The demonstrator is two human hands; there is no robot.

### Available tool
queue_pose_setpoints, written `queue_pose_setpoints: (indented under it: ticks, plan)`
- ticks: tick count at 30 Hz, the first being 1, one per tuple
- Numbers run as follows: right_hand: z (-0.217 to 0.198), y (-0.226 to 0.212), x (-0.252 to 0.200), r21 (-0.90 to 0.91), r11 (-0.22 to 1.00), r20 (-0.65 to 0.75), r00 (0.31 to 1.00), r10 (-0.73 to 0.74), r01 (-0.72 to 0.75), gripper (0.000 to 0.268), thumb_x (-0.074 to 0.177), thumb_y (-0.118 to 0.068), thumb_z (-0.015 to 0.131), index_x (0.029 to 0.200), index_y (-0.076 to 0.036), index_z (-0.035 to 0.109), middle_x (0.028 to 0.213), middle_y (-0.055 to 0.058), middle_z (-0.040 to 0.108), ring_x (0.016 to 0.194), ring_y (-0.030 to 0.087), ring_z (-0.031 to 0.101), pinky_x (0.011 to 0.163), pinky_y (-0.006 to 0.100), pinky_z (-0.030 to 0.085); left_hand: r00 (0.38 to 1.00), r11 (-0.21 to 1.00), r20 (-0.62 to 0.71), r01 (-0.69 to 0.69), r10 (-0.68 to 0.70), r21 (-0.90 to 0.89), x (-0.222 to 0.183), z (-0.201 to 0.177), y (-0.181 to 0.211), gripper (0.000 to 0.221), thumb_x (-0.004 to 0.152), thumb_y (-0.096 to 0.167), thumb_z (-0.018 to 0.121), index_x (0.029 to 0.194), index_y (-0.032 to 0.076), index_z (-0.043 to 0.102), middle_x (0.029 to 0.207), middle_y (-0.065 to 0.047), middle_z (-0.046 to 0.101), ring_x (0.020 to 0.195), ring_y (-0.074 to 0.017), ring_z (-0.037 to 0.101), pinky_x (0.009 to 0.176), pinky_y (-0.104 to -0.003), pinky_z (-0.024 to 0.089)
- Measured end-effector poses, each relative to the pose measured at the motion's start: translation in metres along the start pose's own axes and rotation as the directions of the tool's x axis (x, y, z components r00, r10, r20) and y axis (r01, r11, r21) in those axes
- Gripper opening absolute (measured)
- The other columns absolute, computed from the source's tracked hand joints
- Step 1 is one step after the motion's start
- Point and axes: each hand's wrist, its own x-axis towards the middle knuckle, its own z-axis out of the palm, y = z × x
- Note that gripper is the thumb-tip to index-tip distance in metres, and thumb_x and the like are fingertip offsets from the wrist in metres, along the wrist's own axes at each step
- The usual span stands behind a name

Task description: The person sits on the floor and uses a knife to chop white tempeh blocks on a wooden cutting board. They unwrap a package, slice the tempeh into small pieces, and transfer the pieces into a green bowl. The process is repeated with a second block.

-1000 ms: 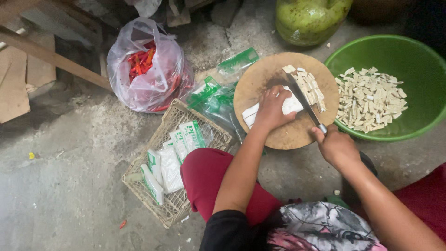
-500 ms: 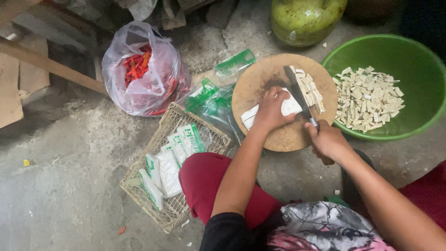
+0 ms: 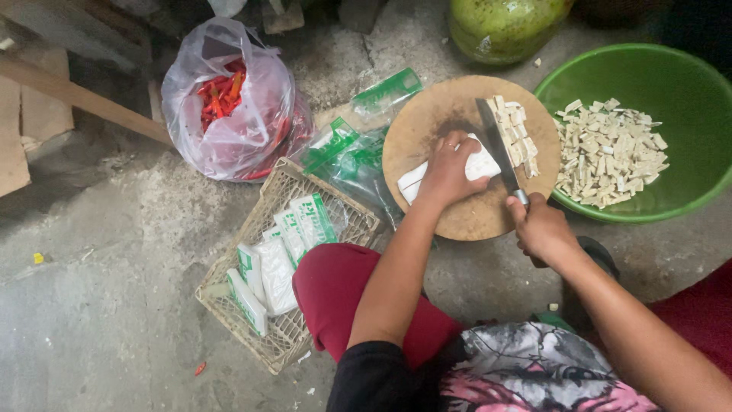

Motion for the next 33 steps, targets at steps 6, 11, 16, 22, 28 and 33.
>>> queue_pose_setpoints:
  ticks: [6,11,16,22,28,33]
  plan:
    - [-0.020,0.045,0.027,0.076,0.997,-0.150,0.989,-0.004,0.015,0.058,0.106,-0.050,0.046,0.129,0.002,0.055,0.080,0.027,0.073,0.067,0.040,0.073,0.069,0.051,0.058,1.000,1.000,0.014,-0.005,0.005,0.014,0.000,-0.007,0.006,0.060,0.065,0.032,0.089,0.117,0.013,0.066,0.134,-0.011,0.057,0.125,-0.0358,0.053,0.108,-0.047,0.045]
    - [-0.040,0.076,0.034,-0.044,0.995,-0.343,0.934,-0.101,0.092,0.063,0.110,-0.053,0.047,0.129,0.007,0.054,0.096,0.036,0.069,0.092,0.053,0.069,0.086,0.058,0.053,1.000,0.993,0.024,-0.022,0.019,0.118,0.000,-0.016,0.013,0.057,0.064,0.037,0.090,0.112,0.016,0.068,0.128,-0.008,0.059,0.124,-0.0348,0.054,0.109,-0.052,0.039]
    - [-0.025,0.062,0.002,-0.185,0.976,-0.144,0.979,-0.142,0.114,0.061,0.103,-0.058,0.044,0.128,-0.003,0.053,0.101,0.035,0.070,0.101,0.054,0.067,0.091,0.059,0.052,0.999,0.998,0.034,0.022,-0.023,0.051,-0.001,-0.013,0.013,0.059,0.063,0.032,0.087,0.116,0.017,0.068,0.134,-0.009,0.058,0.126,-0.0364,0.052,0.108,-0.047,0.043]
    - [-0.028,0.045,-0.030,-0.364,0.925,-0.062,0.989,-0.136,0.105,0.058,0.104,-0.060,0.037,0.128,-0.008,0.051,0.105,0.033,0.071,0.105,0.055,0.067,0.092,0.063,0.051,0.999,0.998,-0.001,0.046,-0.046,0.043,0.002,-0.008,0.010,0.058,0.061,0.031,0.087,0.114,0.017,0.069,0.132,-0.009,0.058,0.127,-0.0357,0.051,0.110,-0.047,0.043]
    - [-0.028,0.053,-0.032,-0.372,0.922,-0.027,0.992,-0.124,0.105,0.055,0.104,-0.056,0.039,0.130,-0.010,0.051,0.102,0.035,0.072,0.102,0.055,0.068,0.092,0.063,0.053,0.997,0.997,0.038,0.072,-0.073,0.026,0.003,-0.008,0.012,0.060,0.059,0.031,0.087,0.115,0.017,0.069,0.134,-0.010,0.056,0.126,-0.0355,0.050,0.108,-0.047,0.043]
    - [-0.020,0.065,-0.016,-0.384,0.908,-0.058,0.977,-0.204,0.166,0.053,0.105,-0.054,0.042,0.123,-0.005,0.055,0.108,0.036,0.070,0.105,0.056,0.065,0.093,0.063,0.051,0.998,0.997,-0.002,0.061,-0.061,0.039,0.003,-0.005,0.009,0.061,0.058,0.031,0.089,0.114,0.018,0.069,0.131,-0.008,0.058,0.127,-0.0345,0.051,0.108,-0.050,0.041]
